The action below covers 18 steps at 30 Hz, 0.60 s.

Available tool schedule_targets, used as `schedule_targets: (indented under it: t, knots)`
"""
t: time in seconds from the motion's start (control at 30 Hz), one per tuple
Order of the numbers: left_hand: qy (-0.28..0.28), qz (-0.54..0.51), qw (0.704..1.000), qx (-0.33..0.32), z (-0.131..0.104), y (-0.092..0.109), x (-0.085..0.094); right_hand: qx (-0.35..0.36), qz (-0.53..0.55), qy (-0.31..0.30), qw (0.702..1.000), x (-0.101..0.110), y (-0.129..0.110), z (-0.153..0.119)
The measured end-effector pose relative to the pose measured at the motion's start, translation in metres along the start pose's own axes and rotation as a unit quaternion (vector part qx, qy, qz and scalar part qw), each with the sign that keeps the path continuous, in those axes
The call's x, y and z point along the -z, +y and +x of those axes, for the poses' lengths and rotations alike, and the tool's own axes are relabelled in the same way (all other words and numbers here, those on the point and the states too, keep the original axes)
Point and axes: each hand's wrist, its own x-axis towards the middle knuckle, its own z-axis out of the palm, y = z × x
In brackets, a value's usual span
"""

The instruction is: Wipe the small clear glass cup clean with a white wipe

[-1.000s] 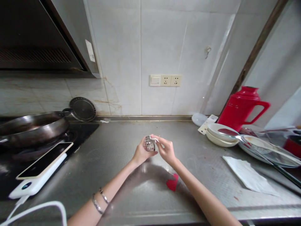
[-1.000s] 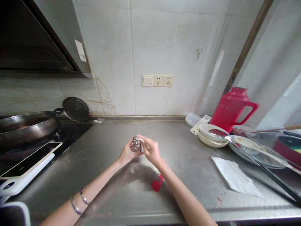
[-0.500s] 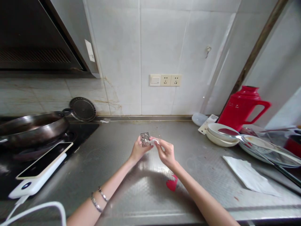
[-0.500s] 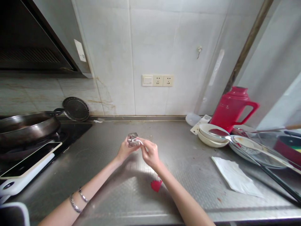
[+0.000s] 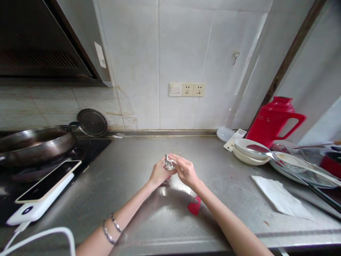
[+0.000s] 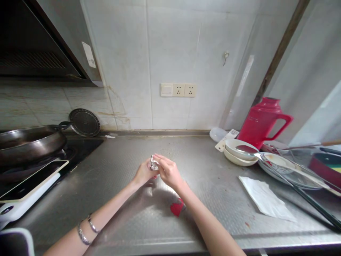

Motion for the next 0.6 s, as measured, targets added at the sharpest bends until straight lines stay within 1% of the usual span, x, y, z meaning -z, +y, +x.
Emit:
schedule_targets:
  t: [0.17, 0.3, 0.37, 0.43, 0.5, 0.6]
  knots:
    - [0.018, 0.032, 0.999, 0.029, 0.003, 0.006, 0.007, 0.058, -0.017, -0.005, 0.998, -0.001, -0.006, 0.002]
    - [0.016, 0.016, 0.999, 0.029, 0.002, 0.01, 0.01, 0.097, -0.01, -0.035, 0.995, -0.003, -0.01, 0.001]
    - [0.015, 0.015, 1.0, 0.024, 0.002, 0.01, 0.011, 0.108, 0.001, -0.04, 0.993, -0.003, -0.012, 0.0]
    - [0.016, 0.026, 0.999, 0.022, 0.002, 0.009, 0.011, 0.108, 0.012, -0.023, 0.994, -0.001, -0.014, 0.001]
    - [0.013, 0.033, 0.999, 0.021, 0.001, 0.007, 0.01, 0.096, 0.012, 0.008, 0.995, 0.003, -0.013, 0.003]
    - [0.007, 0.055, 0.998, 0.012, 0.0, 0.004, 0.006, 0.045, -0.009, 0.05, 0.998, 0.008, -0.006, 0.006]
